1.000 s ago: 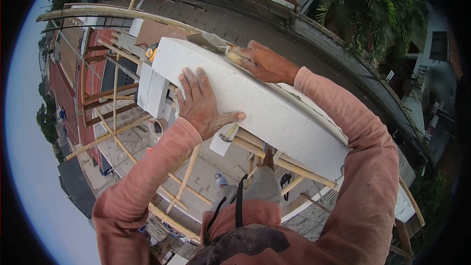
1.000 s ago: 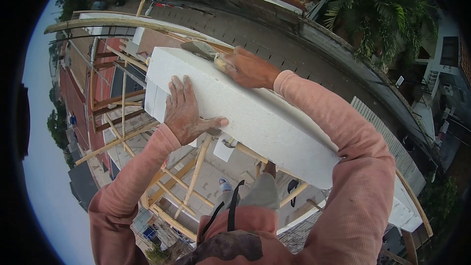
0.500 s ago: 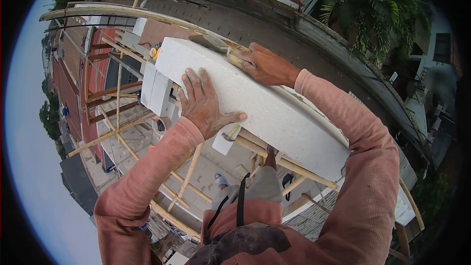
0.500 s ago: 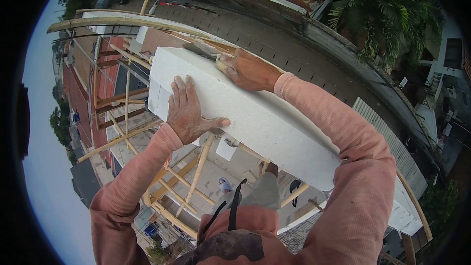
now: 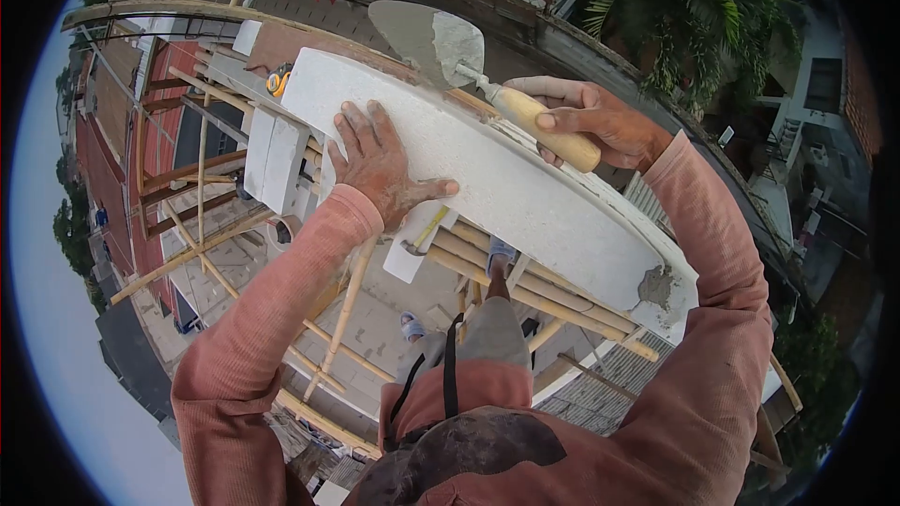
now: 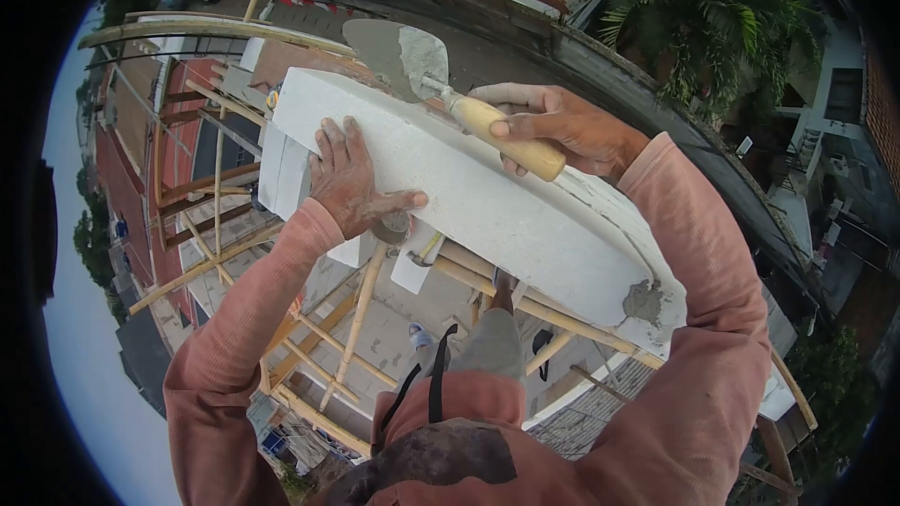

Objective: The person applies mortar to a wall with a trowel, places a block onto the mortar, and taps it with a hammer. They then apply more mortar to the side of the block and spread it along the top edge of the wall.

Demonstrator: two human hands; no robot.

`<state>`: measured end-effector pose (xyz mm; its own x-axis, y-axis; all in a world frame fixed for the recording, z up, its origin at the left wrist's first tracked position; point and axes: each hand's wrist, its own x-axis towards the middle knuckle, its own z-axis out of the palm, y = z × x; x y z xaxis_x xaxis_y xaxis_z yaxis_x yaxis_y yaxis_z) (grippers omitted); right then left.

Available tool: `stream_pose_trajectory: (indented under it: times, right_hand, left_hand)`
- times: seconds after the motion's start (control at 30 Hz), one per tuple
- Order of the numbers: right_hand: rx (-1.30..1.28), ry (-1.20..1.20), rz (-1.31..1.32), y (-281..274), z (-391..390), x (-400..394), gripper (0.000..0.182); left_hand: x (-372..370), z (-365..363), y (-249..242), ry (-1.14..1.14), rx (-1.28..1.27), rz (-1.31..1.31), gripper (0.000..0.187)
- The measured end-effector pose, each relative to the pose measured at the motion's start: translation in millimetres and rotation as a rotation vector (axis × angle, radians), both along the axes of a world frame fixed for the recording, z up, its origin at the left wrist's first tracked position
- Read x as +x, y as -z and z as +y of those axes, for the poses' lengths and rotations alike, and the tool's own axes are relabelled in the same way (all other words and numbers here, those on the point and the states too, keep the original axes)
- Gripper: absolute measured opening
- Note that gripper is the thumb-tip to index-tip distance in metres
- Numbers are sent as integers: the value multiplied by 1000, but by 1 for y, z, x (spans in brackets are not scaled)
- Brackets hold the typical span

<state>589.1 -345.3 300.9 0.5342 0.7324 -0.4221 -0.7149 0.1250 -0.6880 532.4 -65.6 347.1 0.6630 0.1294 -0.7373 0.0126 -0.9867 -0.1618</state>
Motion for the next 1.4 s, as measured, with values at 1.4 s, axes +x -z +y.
stream_pose_trajectory:
  times: [1.4]
  right_hand:
    - [-307,895,191,-130,-16,-246,42]
  left_hand:
    - [0,-15,-3,-73,-24,-189,138]
